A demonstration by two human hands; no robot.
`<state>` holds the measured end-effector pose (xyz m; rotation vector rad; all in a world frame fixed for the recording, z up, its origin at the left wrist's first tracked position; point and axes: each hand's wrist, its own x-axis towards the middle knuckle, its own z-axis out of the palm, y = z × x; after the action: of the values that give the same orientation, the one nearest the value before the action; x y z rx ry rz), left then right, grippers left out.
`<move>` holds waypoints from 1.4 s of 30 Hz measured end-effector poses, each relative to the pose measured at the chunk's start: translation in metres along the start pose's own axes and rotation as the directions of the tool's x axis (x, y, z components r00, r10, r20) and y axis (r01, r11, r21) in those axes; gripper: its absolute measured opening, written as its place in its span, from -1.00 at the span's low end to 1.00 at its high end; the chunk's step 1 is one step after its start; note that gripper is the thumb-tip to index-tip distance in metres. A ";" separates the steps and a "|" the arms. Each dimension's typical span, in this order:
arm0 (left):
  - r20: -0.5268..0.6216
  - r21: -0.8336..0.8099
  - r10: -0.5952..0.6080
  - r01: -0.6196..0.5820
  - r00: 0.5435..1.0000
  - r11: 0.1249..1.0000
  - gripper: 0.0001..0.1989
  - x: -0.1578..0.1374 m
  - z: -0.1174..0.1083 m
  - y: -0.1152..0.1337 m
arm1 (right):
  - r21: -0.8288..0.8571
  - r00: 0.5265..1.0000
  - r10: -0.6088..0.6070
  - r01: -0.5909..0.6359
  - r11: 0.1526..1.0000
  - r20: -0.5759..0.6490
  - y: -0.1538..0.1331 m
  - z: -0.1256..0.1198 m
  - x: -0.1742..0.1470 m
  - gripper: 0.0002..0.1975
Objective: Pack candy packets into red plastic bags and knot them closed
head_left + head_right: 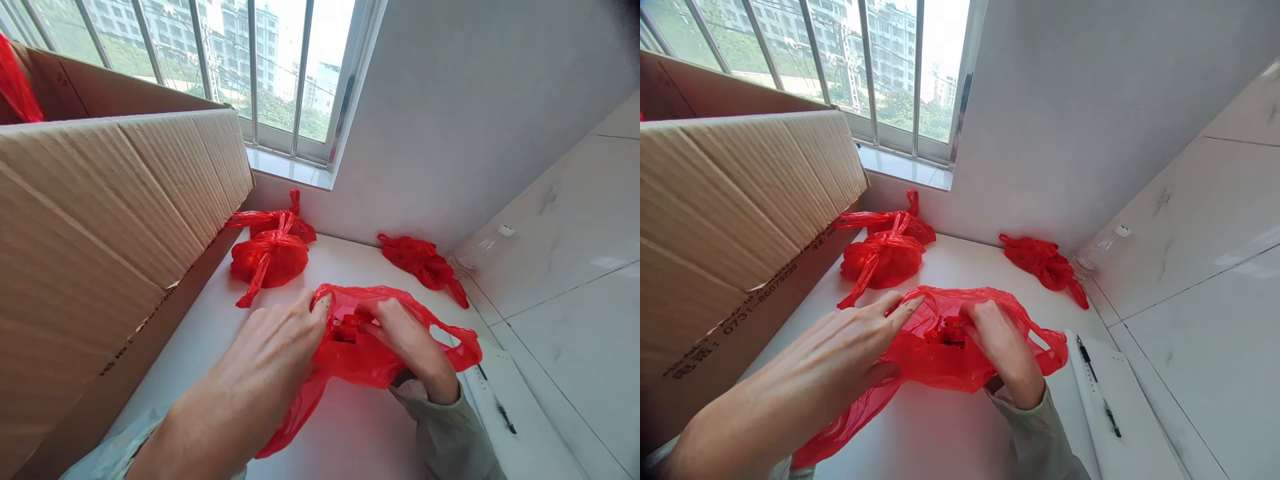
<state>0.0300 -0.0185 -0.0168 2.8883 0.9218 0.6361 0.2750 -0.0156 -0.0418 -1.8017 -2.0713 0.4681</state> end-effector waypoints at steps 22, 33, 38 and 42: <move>0.069 -0.586 -0.184 0.189 0.980 0.788 -0.78 0.050 -0.026 -0.003 | 0.593 0.976 -0.132 0.209 0.778 -0.172 -0.045 -0.029 -0.025 -0.97; 0.149 -0.639 -0.155 0.215 0.977 0.739 -0.92 0.051 -0.027 -0.003 | 0.471 0.959 -0.156 0.254 0.845 -0.237 -0.046 -0.030 -0.032 -0.93; 0.109 -0.654 -0.200 0.222 0.974 0.723 -0.81 0.053 -0.028 0.000 | 0.488 0.972 -0.151 0.222 0.844 -0.181 -0.051 -0.033 -0.031 -0.91; 0.060 -0.732 -0.251 0.213 0.966 0.647 -0.80 0.055 -0.029 0.002 | 0.605 0.982 -0.099 0.178 0.776 -0.162 -0.051 -0.033 -0.029 -0.91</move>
<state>0.0596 0.0085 0.0304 1.9978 0.7734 0.8157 0.2497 -0.0507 0.0096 -1.2394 -1.6723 0.8550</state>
